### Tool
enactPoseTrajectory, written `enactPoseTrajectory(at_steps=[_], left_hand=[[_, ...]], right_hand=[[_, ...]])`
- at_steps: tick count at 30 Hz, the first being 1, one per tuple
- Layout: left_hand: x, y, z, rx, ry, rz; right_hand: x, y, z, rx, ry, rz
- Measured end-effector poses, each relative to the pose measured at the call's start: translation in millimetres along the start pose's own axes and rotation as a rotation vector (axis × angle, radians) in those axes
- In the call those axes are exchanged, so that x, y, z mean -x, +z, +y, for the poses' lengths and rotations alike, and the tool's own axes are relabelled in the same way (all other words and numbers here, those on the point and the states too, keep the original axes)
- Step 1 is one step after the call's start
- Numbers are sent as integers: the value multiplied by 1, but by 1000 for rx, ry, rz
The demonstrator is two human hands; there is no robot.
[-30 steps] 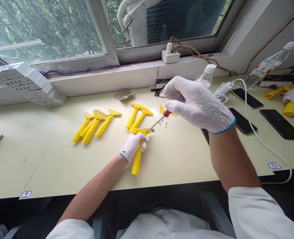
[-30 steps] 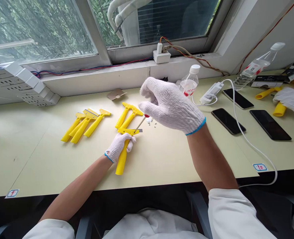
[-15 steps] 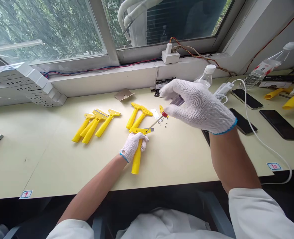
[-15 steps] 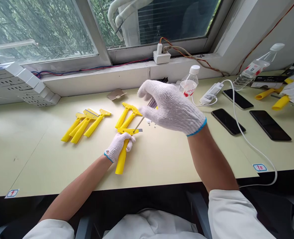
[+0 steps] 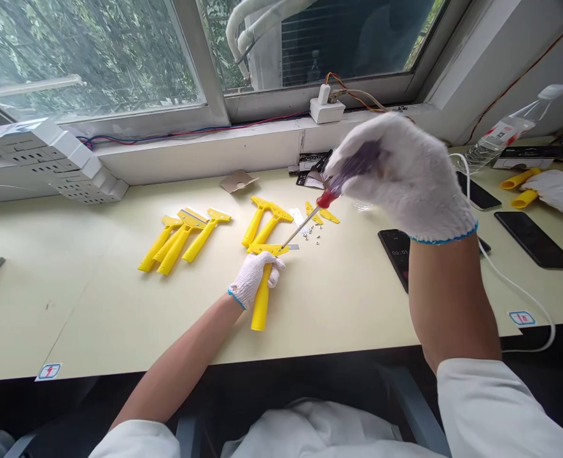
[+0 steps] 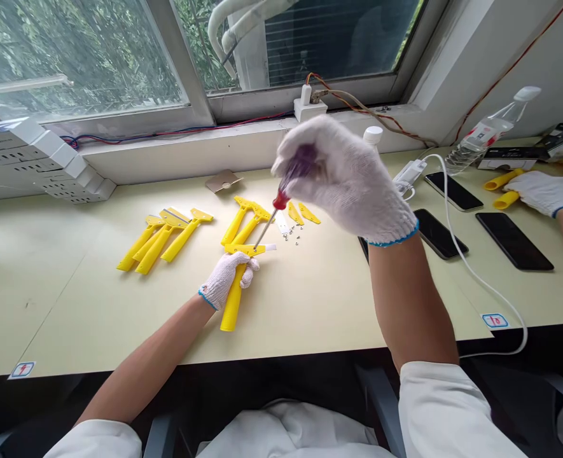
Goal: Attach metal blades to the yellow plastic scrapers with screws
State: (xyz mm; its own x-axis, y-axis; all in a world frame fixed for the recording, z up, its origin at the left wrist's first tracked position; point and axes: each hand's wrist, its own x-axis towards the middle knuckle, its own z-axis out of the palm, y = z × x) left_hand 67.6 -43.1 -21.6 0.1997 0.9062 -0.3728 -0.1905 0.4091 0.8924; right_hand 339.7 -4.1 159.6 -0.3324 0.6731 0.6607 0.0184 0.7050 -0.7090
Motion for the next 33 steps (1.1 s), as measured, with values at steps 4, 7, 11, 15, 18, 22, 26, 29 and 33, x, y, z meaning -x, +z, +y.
enactPoseTrajectory(at_steps=[4,7,11,15,18,22,26,29,33], left_hand=[[1,0,1,1,-17,-8],[2,-1,1,-1,-18,-13],[1,-2,0,-1,-7,-22],[1,-2,0,-3,-7,-23],[4,1,2,9,-4,-21],[9,4,6,-2,-3,-55],[12,6,8,0,26,-100],[12,4,9,44,50,-130],[11,2,9,59,42,-146]], right_hand=[[6,-17,28,113,281,203],[24,-30,70,383,629,161],[53,-34,119,681,983,-93],[74,-26,141,834,1070,-240],[83,-17,147,1030,1047,-305],[86,10,138,1137,743,-194],[82,46,115,480,804,-350],[83,60,106,149,884,-450],[85,53,111,-25,941,-173]])
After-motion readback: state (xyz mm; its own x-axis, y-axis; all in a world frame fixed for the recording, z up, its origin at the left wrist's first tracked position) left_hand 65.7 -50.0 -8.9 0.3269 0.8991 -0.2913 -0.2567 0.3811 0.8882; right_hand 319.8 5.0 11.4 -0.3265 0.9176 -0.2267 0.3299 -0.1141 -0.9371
